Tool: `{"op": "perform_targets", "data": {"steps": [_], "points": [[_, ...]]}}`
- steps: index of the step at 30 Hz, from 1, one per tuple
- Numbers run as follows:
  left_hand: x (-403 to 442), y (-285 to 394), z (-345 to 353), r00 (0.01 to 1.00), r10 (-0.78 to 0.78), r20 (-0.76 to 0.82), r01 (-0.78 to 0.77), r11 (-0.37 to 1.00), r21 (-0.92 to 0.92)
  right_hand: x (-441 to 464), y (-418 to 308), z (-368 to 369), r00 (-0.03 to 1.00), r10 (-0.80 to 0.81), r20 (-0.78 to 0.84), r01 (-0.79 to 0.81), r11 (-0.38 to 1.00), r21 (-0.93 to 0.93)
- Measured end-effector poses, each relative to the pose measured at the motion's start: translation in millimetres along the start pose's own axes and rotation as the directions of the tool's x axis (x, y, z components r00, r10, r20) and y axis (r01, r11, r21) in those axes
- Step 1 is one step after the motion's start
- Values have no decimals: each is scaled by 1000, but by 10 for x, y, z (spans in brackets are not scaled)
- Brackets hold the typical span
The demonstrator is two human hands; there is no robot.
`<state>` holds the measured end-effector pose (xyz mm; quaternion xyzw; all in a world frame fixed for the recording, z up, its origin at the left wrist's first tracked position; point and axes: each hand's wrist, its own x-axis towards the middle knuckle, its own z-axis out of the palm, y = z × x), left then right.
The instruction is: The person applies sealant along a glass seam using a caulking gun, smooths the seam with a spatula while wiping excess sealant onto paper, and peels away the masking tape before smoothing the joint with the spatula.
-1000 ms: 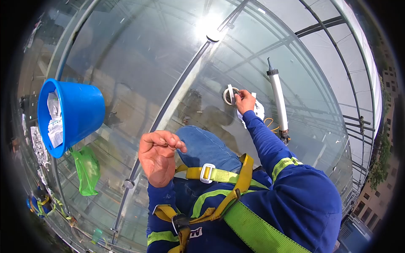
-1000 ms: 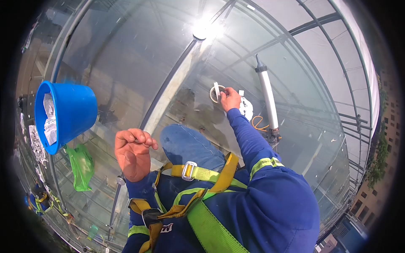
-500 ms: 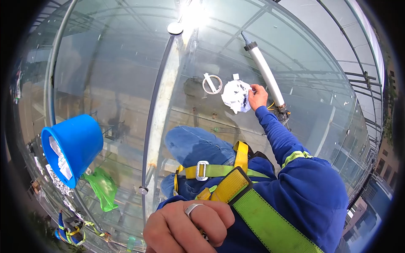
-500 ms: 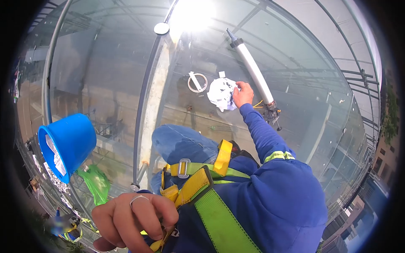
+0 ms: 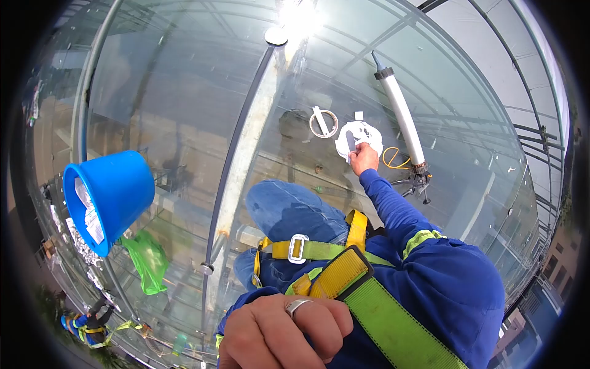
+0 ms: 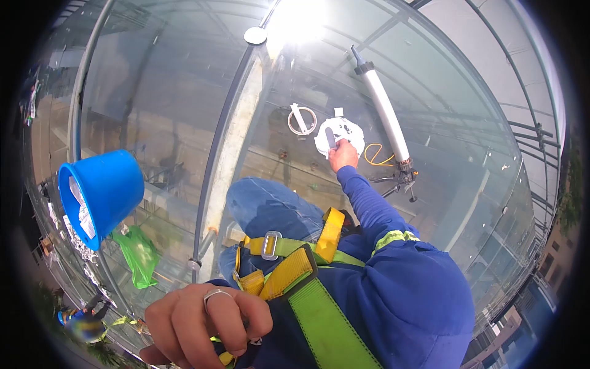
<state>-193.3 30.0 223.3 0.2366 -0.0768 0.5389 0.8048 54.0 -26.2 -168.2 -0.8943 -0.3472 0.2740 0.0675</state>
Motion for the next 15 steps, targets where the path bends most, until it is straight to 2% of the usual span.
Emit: {"op": "perform_targets", "data": {"steps": [2,5,7,9,11,13,15], "points": [[6,47,-75,999,-36,22,36,999,-5,-15,31,34,999,21,-30,-19,998,60],[-65,41,-421,995,-24,95,20,999,43,47,106,-13,998,-30,-62,36,995,92],[-213,3,-703,986,-24,-168,48,989,143,95,-70,-274,987,-60,-149,87,978,188],[-525,-89,-1234,924,13,-383,148,909,389,348,-284,-396,938,-166,-303,267,904,334],[-964,-255,-1732,737,42,-675,359,821,443,640,-772,-536,949,-178,-261,283,844,456],[-1440,-399,-2149,616,86,-783,667,472,576,1031,-1237,-423,879,-356,-316,469,766,441],[-1784,-546,-2412,592,171,-787,700,376,608,1444,-1686,-166,822,-491,-287,569,690,448]]}}
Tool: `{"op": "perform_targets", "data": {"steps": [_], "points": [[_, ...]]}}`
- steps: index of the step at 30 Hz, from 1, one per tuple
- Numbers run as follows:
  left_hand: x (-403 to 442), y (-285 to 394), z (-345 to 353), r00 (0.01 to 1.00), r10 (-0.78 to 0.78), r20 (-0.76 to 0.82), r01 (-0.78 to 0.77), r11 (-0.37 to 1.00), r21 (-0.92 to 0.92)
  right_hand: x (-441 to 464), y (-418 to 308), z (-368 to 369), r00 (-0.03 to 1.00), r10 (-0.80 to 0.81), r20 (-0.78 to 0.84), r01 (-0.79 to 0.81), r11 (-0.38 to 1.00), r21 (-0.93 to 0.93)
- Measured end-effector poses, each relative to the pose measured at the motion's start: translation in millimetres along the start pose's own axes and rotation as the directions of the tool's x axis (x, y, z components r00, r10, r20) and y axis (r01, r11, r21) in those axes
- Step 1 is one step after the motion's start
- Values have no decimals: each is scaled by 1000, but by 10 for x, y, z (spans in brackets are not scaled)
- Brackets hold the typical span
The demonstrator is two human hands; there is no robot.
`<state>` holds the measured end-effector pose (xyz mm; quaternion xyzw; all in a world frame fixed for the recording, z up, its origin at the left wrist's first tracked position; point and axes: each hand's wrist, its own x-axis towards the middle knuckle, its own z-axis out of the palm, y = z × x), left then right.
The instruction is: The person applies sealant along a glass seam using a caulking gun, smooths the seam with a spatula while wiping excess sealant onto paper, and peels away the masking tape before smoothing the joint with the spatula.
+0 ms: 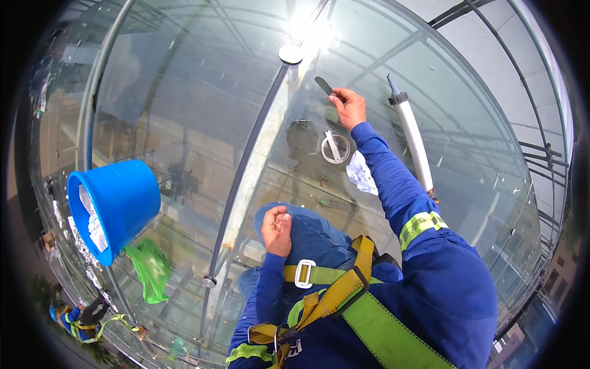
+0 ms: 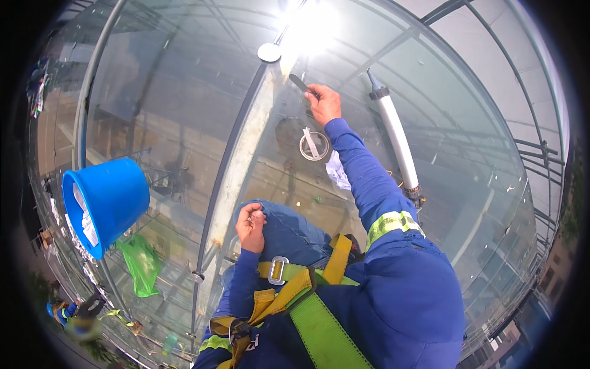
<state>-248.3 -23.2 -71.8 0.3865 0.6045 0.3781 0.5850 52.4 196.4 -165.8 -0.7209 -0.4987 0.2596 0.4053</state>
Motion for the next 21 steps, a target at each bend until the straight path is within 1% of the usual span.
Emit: {"op": "perform_targets", "data": {"steps": [1,2,4,5,8,9,12,15,18,21], "points": [[27,-1,-44,999,-44,-8,45,999,21,222,-21,198,998,-22,52,22,1000,-4],[62,21,-29,997,-59,-49,58,998,-27,403,-42,377,994,-42,104,43,999,-6],[105,86,23,987,-97,-130,81,989,-124,686,-72,674,988,-129,84,139,982,-127],[117,81,11,987,-89,-136,73,990,-118,794,-79,780,982,-175,77,187,964,-189],[143,68,-5,985,-84,-150,67,991,-118,970,-127,943,986,-142,85,156,967,-200],[159,80,4,983,-96,-158,76,989,-128,1003,-140,966,983,-140,123,167,956,-243],[176,65,-14,984,-108,-144,91,989,-121,1028,-147,1021,983,-85,163,126,956,-264],[196,50,-20,986,-113,-126,96,986,-136,1017,-137,1021,985,-68,156,105,964,-243],[208,43,-22,984,-131,-122,112,982,-155,1017,-153,992,981,-101,166,146,946,-290],[210,32,-23,983,-140,-123,117,977,-178,1002,-129,989,986,-83,147,118,962,-245]]}}
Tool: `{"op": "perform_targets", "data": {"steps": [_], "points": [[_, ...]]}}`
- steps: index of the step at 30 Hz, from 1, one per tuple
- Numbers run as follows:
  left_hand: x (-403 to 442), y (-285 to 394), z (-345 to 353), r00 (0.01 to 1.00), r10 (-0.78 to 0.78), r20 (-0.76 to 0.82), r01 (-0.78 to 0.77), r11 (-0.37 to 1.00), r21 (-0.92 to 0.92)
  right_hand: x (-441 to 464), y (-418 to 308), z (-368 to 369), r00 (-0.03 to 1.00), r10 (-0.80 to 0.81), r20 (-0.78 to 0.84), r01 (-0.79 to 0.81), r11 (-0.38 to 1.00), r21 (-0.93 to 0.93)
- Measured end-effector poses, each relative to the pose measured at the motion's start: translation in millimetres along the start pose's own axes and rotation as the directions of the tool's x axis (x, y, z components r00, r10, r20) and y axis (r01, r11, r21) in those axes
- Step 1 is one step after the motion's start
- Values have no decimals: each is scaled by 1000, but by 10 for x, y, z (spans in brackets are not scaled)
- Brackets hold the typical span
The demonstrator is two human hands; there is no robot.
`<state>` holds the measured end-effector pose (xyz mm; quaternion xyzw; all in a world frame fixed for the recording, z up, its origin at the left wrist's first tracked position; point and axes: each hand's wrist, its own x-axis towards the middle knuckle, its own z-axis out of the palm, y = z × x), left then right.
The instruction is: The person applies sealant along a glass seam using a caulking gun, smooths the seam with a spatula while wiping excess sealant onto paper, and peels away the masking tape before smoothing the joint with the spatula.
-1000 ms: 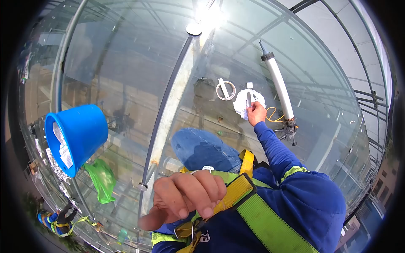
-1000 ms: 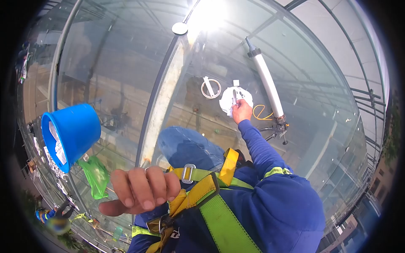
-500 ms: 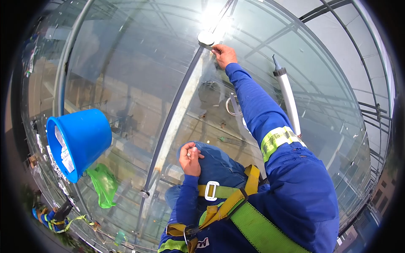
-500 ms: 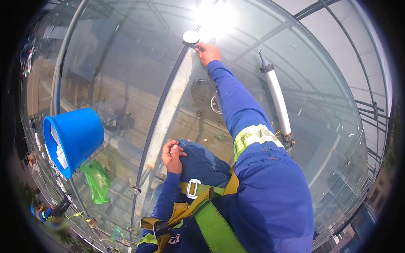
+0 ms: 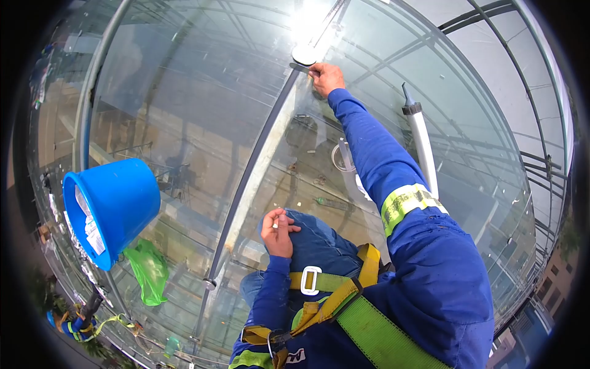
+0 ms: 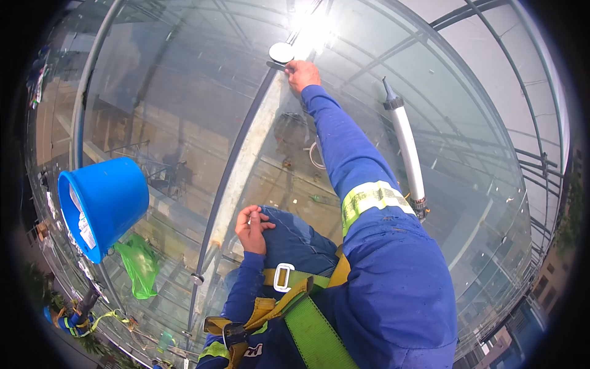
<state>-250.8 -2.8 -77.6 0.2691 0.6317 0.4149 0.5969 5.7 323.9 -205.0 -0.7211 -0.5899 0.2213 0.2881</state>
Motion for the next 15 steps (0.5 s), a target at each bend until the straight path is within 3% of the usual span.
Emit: {"op": "perform_targets", "data": {"steps": [15], "points": [[20,16,5,1000,-12,-24,10,997,-76,41,61,6,998,-61,4,61,994,-91]]}}
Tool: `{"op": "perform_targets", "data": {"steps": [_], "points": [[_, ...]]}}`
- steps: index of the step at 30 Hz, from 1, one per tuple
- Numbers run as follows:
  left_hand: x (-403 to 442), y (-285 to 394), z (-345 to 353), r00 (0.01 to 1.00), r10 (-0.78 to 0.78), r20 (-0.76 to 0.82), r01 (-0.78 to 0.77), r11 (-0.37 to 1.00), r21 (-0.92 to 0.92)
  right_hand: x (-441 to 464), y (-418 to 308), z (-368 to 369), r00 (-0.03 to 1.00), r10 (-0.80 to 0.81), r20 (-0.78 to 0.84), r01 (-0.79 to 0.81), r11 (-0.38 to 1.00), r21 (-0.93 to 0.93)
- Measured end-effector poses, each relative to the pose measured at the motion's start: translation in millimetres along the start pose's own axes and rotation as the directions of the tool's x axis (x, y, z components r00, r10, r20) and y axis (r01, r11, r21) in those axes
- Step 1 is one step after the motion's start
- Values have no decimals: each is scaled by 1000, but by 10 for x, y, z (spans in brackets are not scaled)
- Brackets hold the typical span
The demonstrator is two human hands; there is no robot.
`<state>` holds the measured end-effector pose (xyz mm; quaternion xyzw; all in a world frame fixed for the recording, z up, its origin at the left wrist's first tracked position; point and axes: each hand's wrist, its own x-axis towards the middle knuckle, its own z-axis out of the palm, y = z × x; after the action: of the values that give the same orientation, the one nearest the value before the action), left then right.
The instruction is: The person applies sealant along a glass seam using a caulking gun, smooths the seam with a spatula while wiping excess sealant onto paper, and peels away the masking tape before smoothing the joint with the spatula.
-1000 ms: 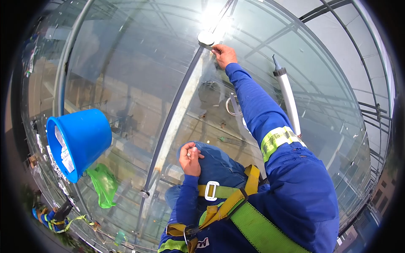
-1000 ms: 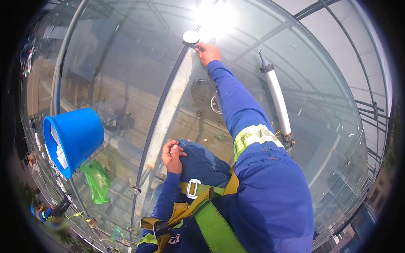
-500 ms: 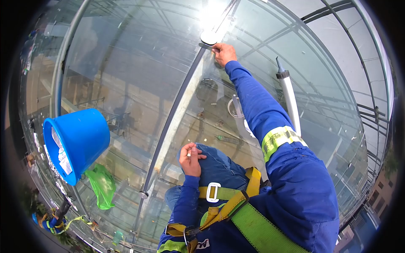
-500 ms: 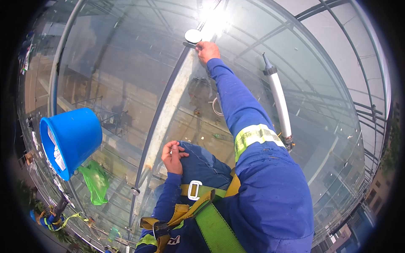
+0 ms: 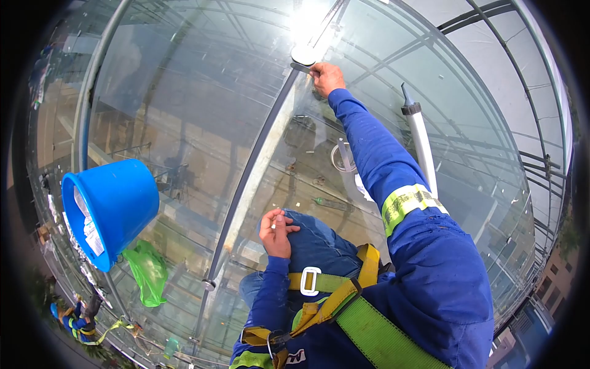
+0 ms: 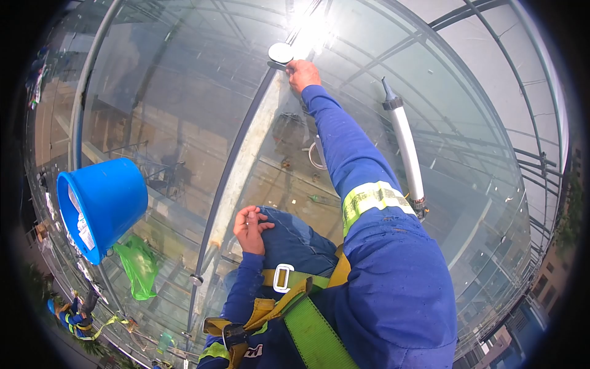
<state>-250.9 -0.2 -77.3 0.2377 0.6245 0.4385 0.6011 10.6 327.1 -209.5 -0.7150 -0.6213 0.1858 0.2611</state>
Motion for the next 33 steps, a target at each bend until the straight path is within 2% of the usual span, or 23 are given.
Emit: {"op": "perform_targets", "data": {"steps": [15,27,33], "points": [[3,-6,-5,1000,-7,0,7,1000,-12,3,-40,-45,1000,25,-17,-25,999,-20],[9,0,1,1000,-8,-6,8,1000,-26,7,16,-20,998,-34,-62,35,999,15],[10,0,-6,1000,-11,-6,10,1000,-29,-18,-1,-50,1000,-23,-21,24,999,25]]}}
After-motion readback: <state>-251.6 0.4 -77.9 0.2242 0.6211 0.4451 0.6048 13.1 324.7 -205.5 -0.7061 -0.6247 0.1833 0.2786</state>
